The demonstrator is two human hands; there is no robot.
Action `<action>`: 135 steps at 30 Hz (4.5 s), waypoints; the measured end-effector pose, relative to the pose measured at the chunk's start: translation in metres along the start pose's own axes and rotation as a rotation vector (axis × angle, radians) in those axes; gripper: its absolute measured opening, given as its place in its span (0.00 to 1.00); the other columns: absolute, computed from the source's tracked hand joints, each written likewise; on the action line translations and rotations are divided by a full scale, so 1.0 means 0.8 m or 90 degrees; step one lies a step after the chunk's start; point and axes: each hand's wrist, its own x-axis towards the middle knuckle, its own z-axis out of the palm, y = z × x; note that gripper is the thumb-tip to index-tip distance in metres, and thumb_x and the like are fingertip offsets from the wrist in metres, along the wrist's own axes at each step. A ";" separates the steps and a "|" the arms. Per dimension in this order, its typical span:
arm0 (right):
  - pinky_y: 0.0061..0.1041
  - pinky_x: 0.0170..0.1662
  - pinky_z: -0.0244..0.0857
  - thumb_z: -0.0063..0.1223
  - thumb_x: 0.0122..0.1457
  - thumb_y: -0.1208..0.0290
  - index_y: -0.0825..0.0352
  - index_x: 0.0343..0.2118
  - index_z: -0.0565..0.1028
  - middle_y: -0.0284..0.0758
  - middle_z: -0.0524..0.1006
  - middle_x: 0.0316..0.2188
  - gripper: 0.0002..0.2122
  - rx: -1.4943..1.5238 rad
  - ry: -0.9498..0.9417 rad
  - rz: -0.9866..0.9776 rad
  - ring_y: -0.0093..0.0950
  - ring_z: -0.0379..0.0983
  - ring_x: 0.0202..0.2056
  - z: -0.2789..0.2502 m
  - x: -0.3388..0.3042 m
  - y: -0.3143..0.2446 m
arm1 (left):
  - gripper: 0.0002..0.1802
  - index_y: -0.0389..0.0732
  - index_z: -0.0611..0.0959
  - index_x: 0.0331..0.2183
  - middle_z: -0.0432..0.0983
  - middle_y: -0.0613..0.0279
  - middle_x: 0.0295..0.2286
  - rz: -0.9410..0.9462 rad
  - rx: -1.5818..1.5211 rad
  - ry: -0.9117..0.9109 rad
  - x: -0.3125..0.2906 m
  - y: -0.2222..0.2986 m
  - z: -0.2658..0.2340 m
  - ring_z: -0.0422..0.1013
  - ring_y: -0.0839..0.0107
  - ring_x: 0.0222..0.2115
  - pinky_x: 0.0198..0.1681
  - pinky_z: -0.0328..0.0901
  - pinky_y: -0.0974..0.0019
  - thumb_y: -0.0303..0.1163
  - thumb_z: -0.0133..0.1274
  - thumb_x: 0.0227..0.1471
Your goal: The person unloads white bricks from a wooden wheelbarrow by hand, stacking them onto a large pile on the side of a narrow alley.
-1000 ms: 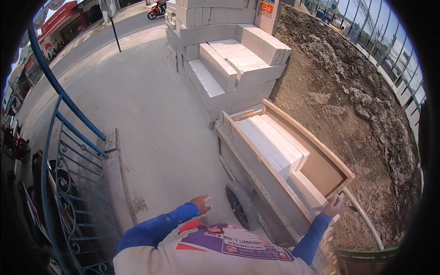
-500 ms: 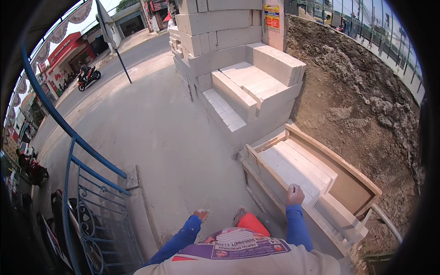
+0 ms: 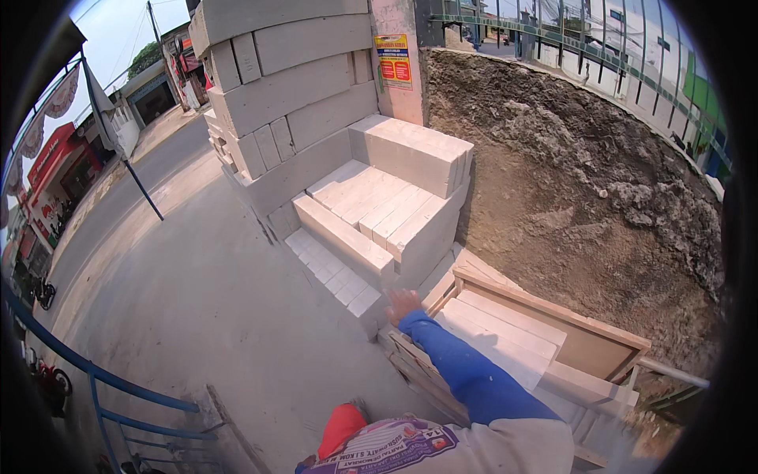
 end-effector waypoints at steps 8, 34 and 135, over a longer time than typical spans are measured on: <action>0.44 0.52 0.56 0.45 0.57 0.38 0.59 0.59 0.63 0.42 0.71 0.48 0.34 -0.053 -0.179 0.109 0.37 0.65 0.52 0.062 0.242 -0.050 | 0.24 0.38 0.75 0.48 0.75 0.49 0.41 -0.016 -0.019 -0.020 0.097 0.152 -0.035 0.74 0.56 0.37 0.37 0.69 0.52 0.44 0.53 0.54; 0.50 0.52 0.60 0.65 0.45 0.49 0.52 0.67 0.45 0.47 0.65 0.52 0.50 -0.117 -0.394 0.393 0.45 0.65 0.51 0.160 0.419 -0.107 | 0.31 0.42 0.67 0.57 0.69 0.43 0.52 -0.165 0.140 -0.110 0.279 0.399 -0.180 0.71 0.48 0.47 0.45 0.69 0.46 0.47 0.50 0.56; 0.44 0.55 0.61 0.62 0.47 0.51 0.43 0.64 0.56 0.48 0.63 0.55 0.39 -0.280 -0.521 0.422 0.48 0.66 0.54 -0.394 -1.113 0.564 | 0.24 0.39 0.81 0.37 0.78 0.48 0.32 0.930 0.500 -0.039 -0.554 -0.349 0.687 0.72 0.50 0.37 0.45 0.62 0.53 0.50 0.42 0.59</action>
